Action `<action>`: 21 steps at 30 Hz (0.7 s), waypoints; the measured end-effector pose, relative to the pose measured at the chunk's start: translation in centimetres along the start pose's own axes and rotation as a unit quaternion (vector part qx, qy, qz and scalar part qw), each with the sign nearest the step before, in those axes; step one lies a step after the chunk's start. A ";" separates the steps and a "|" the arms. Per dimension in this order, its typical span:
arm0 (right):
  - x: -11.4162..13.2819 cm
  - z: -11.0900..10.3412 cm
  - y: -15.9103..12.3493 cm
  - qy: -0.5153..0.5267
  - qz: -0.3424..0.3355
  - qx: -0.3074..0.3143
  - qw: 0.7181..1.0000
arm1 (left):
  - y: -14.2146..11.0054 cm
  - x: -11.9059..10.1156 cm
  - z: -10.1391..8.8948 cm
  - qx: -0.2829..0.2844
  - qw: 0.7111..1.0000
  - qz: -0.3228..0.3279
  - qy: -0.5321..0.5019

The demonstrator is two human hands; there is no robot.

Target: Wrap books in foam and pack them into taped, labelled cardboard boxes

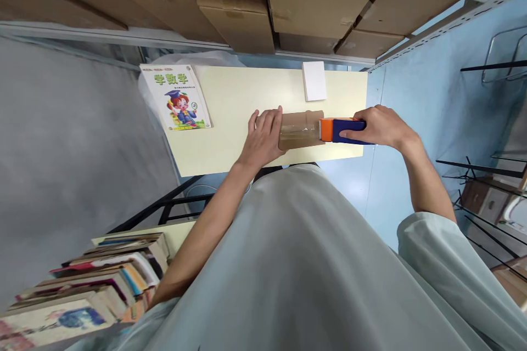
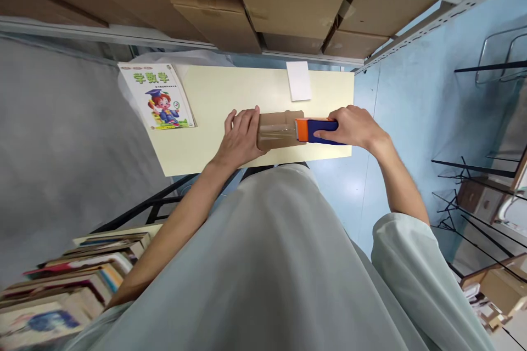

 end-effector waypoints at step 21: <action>-4.1 1.9 2.1 0.036 -0.009 0.089 0.995 | -0.5 1.3 -0.7 0.046 0.998 0.007 0.037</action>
Point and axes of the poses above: each hand's wrist, its own y-axis towards the middle knuckle, its own z-axis out of the palm, x = y × z, the point moved 6 cm from there along y, towards the middle knuckle, and after that the axes turned 13 degrees about y, right-handed, at the moved point
